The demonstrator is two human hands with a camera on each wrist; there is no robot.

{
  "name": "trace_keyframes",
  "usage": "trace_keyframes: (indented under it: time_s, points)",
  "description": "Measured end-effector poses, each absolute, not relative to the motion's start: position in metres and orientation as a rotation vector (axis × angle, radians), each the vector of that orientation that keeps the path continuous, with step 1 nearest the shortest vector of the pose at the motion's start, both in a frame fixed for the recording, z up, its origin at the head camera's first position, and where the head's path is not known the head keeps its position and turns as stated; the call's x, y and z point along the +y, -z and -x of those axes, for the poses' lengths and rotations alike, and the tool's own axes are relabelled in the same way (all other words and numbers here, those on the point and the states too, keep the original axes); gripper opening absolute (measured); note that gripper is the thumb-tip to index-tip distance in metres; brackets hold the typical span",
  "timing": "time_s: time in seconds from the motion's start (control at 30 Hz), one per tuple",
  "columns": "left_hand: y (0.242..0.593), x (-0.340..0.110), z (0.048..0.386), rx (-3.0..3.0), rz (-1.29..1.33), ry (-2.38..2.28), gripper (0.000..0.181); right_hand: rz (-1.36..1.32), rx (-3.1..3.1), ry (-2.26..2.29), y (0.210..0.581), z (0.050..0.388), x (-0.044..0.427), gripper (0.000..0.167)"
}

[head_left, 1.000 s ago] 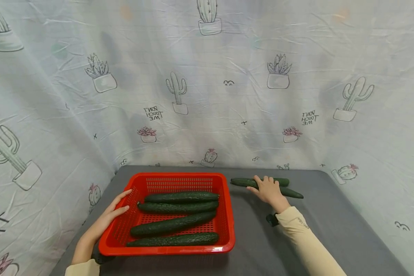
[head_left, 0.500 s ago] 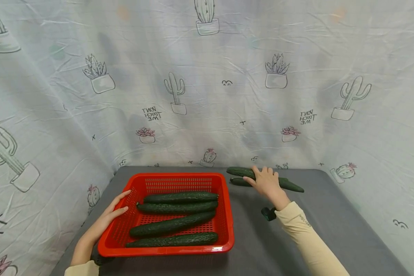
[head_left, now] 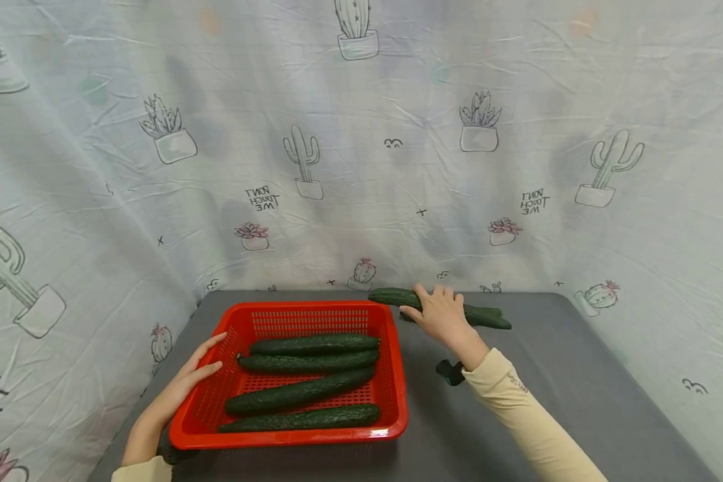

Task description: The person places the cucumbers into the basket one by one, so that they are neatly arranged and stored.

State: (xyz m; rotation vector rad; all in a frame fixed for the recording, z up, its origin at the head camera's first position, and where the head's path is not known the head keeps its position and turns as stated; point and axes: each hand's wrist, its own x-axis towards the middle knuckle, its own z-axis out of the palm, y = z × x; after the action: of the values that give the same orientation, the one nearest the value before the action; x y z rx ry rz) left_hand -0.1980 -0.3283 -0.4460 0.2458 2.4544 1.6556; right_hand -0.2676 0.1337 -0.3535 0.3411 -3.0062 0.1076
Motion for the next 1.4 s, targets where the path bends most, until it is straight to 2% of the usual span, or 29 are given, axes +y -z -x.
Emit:
trace_keyframes:
  time_s: [0.33,0.53,0.77,1.4]
  points:
    - [0.443,-0.33,0.197,2.445,-0.233,-1.647,0.058,-0.415,-3.004,-0.093,0.343,0.256,0.09,0.057]
    - [0.444,-0.33,0.197,2.423,-0.202,-1.631,0.058,-0.464,-3.008,-0.021,0.346,0.25,0.069,0.059]
    - [0.443,-0.329,0.198,2.426,-0.204,-1.628,0.058,-0.539,-2.948,-0.004,0.351,0.244,0.048,0.053]
    - [0.441,-0.327,0.202,2.421,-0.21,-1.647,0.059,-0.587,-2.958,0.074,0.363,0.228,-0.012,0.052]
